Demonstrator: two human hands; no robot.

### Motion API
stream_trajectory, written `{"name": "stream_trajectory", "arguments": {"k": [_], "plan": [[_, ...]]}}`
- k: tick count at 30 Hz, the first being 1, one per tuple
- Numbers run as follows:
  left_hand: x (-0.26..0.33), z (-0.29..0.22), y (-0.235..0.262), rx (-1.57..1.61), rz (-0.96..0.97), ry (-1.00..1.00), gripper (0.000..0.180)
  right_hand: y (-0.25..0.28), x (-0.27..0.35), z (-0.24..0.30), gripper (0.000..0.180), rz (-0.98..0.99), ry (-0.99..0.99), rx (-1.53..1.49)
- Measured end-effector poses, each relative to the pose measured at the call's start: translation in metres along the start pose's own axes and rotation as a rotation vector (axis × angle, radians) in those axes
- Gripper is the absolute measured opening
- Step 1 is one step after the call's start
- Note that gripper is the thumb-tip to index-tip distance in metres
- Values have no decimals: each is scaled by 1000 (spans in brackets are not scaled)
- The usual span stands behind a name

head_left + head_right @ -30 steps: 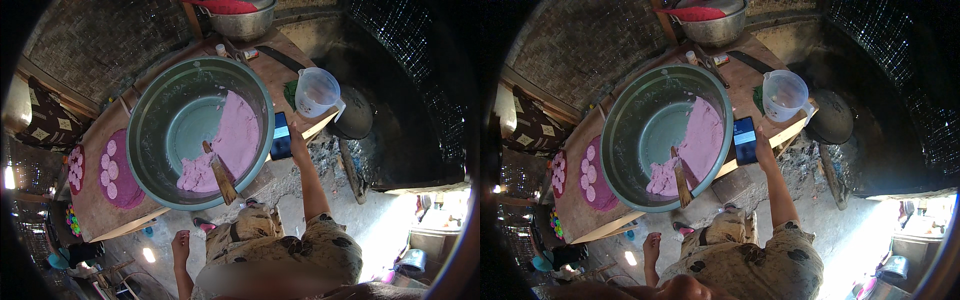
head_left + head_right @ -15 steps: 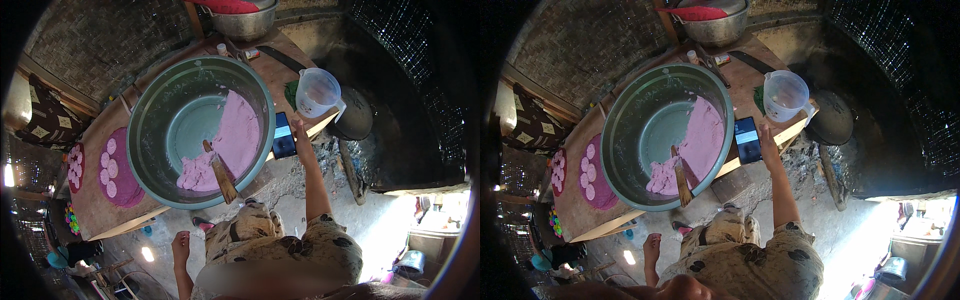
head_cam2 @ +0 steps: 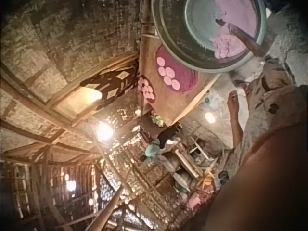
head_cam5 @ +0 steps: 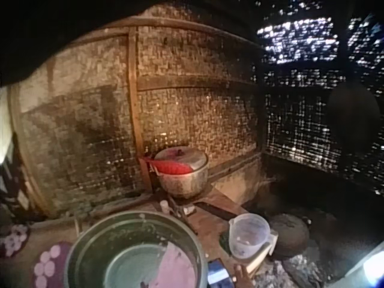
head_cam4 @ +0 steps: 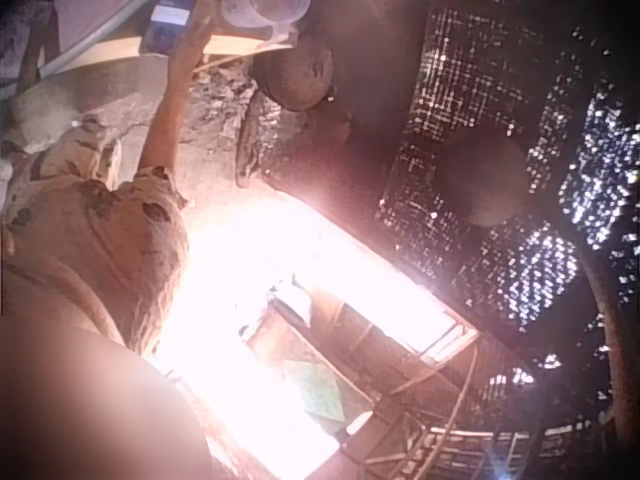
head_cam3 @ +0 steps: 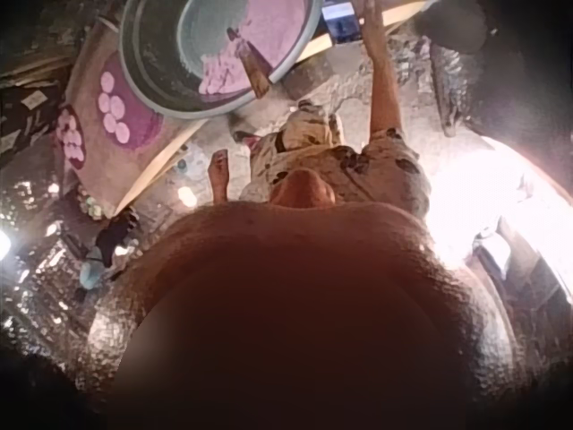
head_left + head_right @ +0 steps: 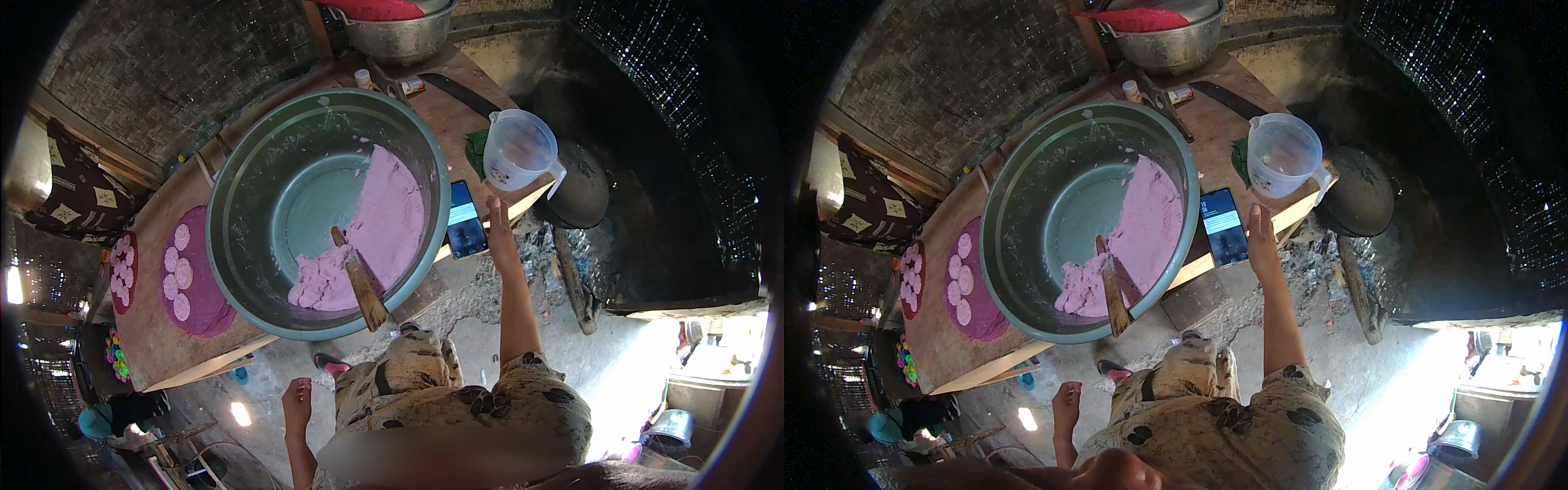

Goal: The person scoops pink paste from a metal bowl, places it into a small cylindrical mold, and presses it with a wooden tool to form round discs. The finished discs are arranged on a pink mat on the table.

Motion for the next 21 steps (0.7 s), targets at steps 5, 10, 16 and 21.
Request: {"name": "stream_trajectory", "arguments": {"k": [5, 10, 16, 21], "plan": [[6, -12, -2, -9, 11, 35, 17, 2, 15, 24, 69, -97, 15, -55], [7, -8, -4, 6, 14, 28, 17, 8, 17, 19, 74, -67, 14, -115], [0, 4, -7, -23, 39, -9, 17, 13, 35, 29, 74, -68, -118, -175], [-8, 3, -2, -35, 61, -10, 17, 26, 46, 1, 52, -186, -80, -393]]}}
Point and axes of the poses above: each hand's wrist, its own x-axis away from the middle knuckle, its own y-axis out of the back of the hand, z = x × y, the point moved 4 cm from there along -x, towards the middle knuckle
